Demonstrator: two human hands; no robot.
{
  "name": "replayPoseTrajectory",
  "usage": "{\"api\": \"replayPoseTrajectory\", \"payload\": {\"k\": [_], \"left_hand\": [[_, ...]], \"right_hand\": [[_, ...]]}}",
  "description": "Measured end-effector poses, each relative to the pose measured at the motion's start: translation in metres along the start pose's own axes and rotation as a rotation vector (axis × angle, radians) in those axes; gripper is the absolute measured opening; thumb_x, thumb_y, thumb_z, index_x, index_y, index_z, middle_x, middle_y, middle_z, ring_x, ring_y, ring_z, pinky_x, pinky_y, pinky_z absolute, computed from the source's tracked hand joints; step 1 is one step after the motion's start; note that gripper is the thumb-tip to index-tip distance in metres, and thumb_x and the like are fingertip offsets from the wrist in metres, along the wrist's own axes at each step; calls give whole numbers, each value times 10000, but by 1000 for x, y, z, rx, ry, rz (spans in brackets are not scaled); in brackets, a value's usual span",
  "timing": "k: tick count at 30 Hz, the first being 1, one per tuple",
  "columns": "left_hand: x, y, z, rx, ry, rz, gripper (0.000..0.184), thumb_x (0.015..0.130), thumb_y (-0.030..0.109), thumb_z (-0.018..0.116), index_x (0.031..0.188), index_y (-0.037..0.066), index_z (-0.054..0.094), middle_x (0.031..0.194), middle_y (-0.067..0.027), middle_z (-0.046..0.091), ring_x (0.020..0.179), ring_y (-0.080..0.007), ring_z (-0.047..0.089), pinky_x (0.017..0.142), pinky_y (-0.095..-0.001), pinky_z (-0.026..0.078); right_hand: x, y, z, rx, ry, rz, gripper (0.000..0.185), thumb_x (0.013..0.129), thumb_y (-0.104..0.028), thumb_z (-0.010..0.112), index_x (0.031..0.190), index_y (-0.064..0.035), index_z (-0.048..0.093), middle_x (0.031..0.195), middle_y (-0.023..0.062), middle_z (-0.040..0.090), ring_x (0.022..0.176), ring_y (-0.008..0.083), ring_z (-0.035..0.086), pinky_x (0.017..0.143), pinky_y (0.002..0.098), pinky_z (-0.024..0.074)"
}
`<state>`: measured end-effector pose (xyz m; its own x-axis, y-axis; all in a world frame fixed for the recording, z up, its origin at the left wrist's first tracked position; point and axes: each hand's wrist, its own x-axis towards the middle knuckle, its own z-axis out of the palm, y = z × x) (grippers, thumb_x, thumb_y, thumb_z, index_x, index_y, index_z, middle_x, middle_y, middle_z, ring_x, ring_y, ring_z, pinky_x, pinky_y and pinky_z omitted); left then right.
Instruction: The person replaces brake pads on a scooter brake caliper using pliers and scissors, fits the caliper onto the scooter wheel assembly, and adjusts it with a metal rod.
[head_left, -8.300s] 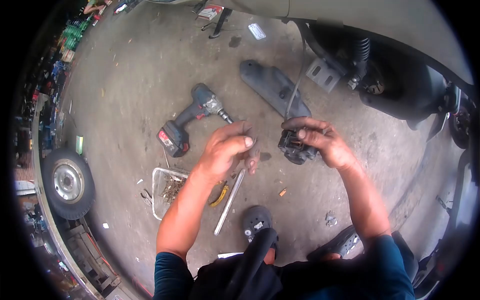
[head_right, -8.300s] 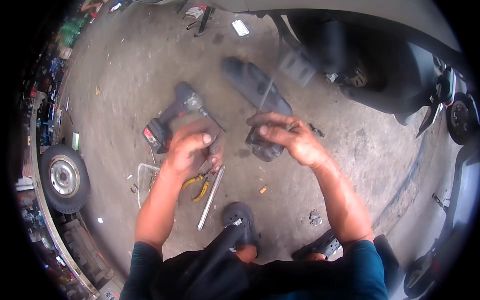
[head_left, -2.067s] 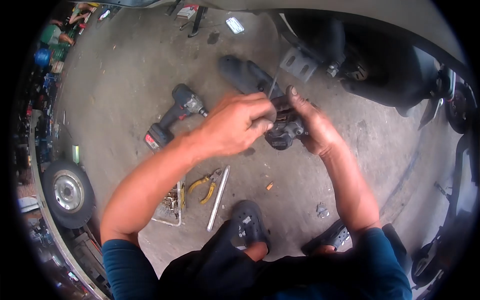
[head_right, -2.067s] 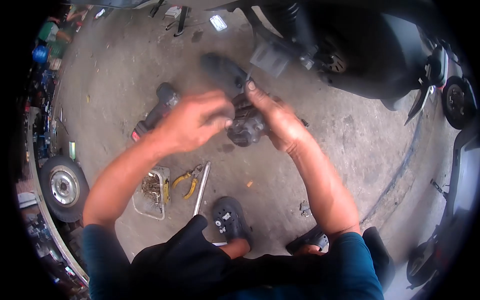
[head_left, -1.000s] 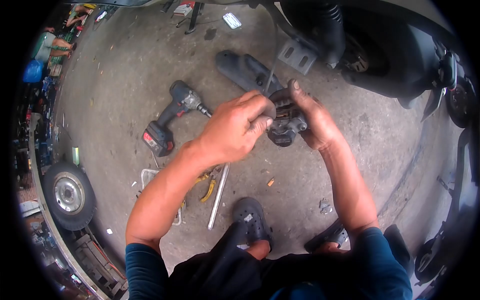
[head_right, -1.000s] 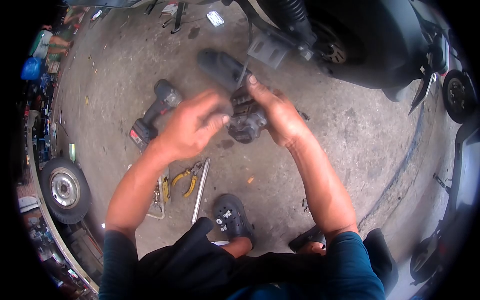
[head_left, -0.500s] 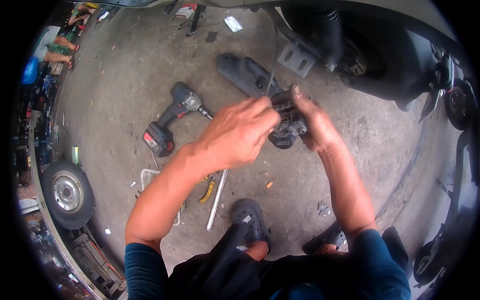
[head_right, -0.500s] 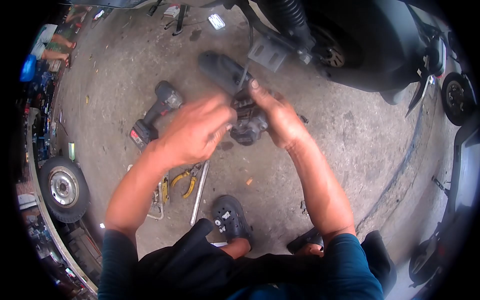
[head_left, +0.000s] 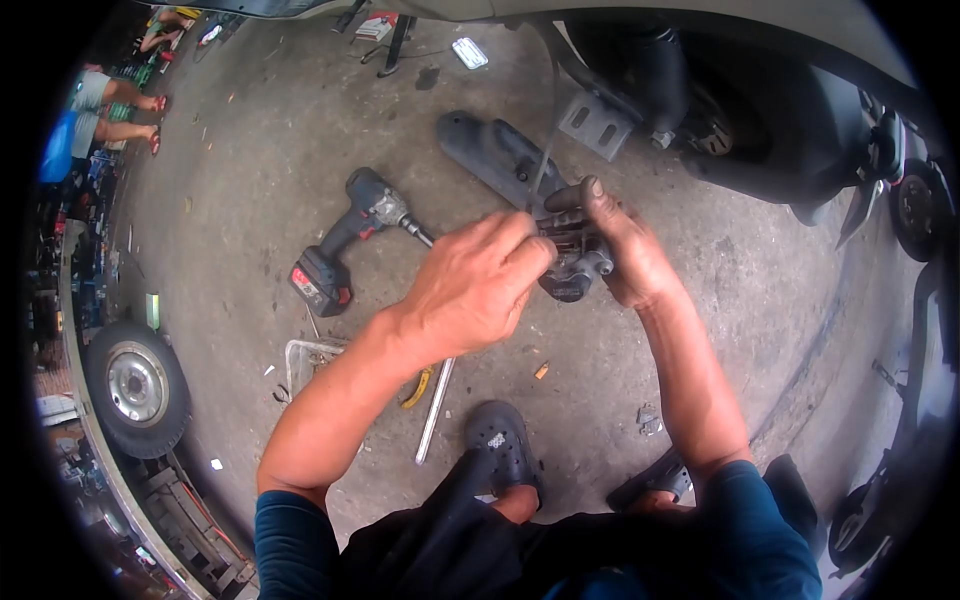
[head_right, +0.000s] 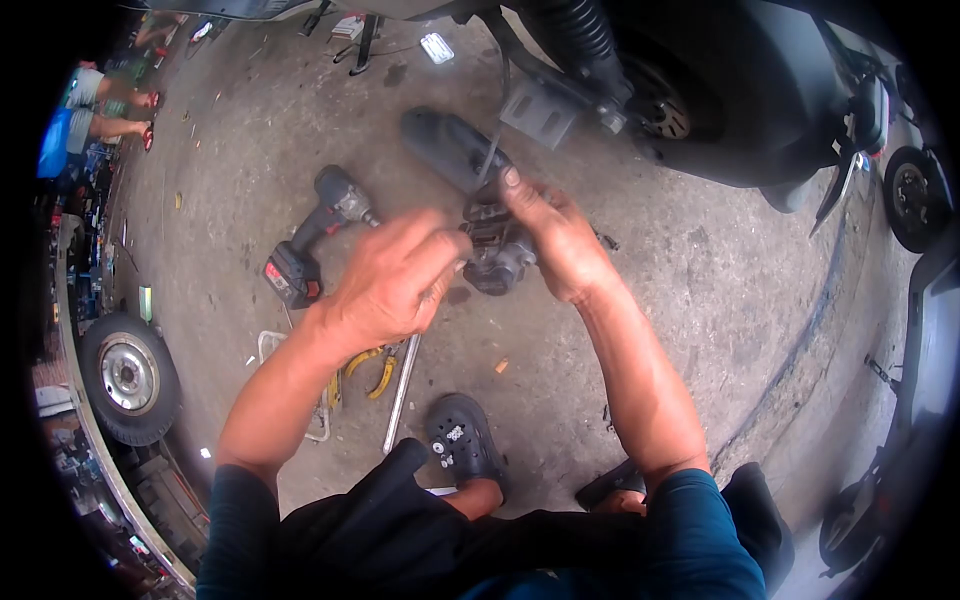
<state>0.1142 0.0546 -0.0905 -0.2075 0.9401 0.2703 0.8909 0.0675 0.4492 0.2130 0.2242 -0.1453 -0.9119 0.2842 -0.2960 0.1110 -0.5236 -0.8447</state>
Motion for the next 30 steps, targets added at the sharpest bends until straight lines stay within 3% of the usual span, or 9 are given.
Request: {"api": "replayPoseTrajectory", "payload": {"k": [4, 10, 15, 18, 19, 22, 25, 27, 30], "left_hand": [[0, -2, 0, -118, 52, -91, 131, 848, 49, 660, 968, 24, 611, 878, -132, 567, 793, -314, 589, 667, -362, 465], [-1, -1, 8, -611, 108, -395, 140, 847, 79, 690, 943, 7, 619, 854, -108, 592, 787, -231, 597, 709, -339, 475], [2, -1, 4, -612, 54, -378, 127, 846, 72, 691, 930, 4, 625, 854, -94, 583, 771, -199, 574, 714, -329, 467], [7, -2, -3, -549, -54, -340, 145, 871, 103, 685, 948, -4, 623, 859, -88, 591, 803, -182, 577, 734, -317, 461], [9, -3, -5, -526, -97, -326, 160, 884, 120, 683, 959, -7, 623, 863, -84, 596, 822, -171, 580, 745, -311, 458], [16, 2, -14, -263, -190, -165, 152, 874, 113, 675, 953, -3, 615, 839, -112, 586, 782, -208, 576, 722, -332, 463], [15, 9, -7, -350, -179, -217, 105, 850, 94, 636, 888, 20, 571, 893, -155, 596, 815, -365, 596, 710, -432, 463], [13, 6, -1, -375, -93, -292, 115, 849, 99, 643, 894, 19, 571, 888, -155, 595, 811, -359, 597, 708, -431, 462], [9, 7, 1, -458, -55, -400, 129, 848, 102, 650, 904, 17, 571, 888, -155, 597, 800, -359, 596, 698, -432, 460]], "right_hand": [[1, 2, -4, -4, -32, -29, 601, 941, -542, 566, 1103, 34, 616, 916, 134, 676, 800, 184, 665, 700, 299, 551], [-1, 2, -6, -36, -7, -82, 688, 881, -613, 610, 1090, 42, 603, 902, 149, 675, 769, 190, 669, 649, 301, 554], [-3, 3, -8, -39, -21, -133, 748, 828, -660, 644, 1087, 40, 601, 893, 148, 673, 736, 189, 667, 617, 301, 551], [-4, 5, -14, 5, -57, -98, 644, 870, -581, 657, 1089, 24, 625, 957, 108, 673, 909, 186, 620, 816, 320, 487], [-3, 6, -15, -9, -52, -109, 648, 869, -582, 657, 1093, 25, 625, 964, 111, 673, 912, 187, 621, 817, 321, 488], [-2, 7, -17, -47, -49, -134, 663, 866, -586, 659, 1107, 30, 622, 989, 122, 675, 921, 192, 626, 825, 322, 493], [-2, 6, -19, -71, -50, -159, 671, 861, -589, 660, 1117, 30, 614, 986, 128, 675, 892, 184, 639, 792, 308, 508], [-1, 8, -16, -84, -19, -196, 666, 859, -593, 655, 1114, 20, 604, 942, 115, 670, 816, 161, 654, 703, 285, 533], [-3, 6, -15, -103, -64, -179, 632, 883, -568, 640, 1116, 19, 602, 944, 111, 670, 816, 157, 652, 707, 280, 529]]}}
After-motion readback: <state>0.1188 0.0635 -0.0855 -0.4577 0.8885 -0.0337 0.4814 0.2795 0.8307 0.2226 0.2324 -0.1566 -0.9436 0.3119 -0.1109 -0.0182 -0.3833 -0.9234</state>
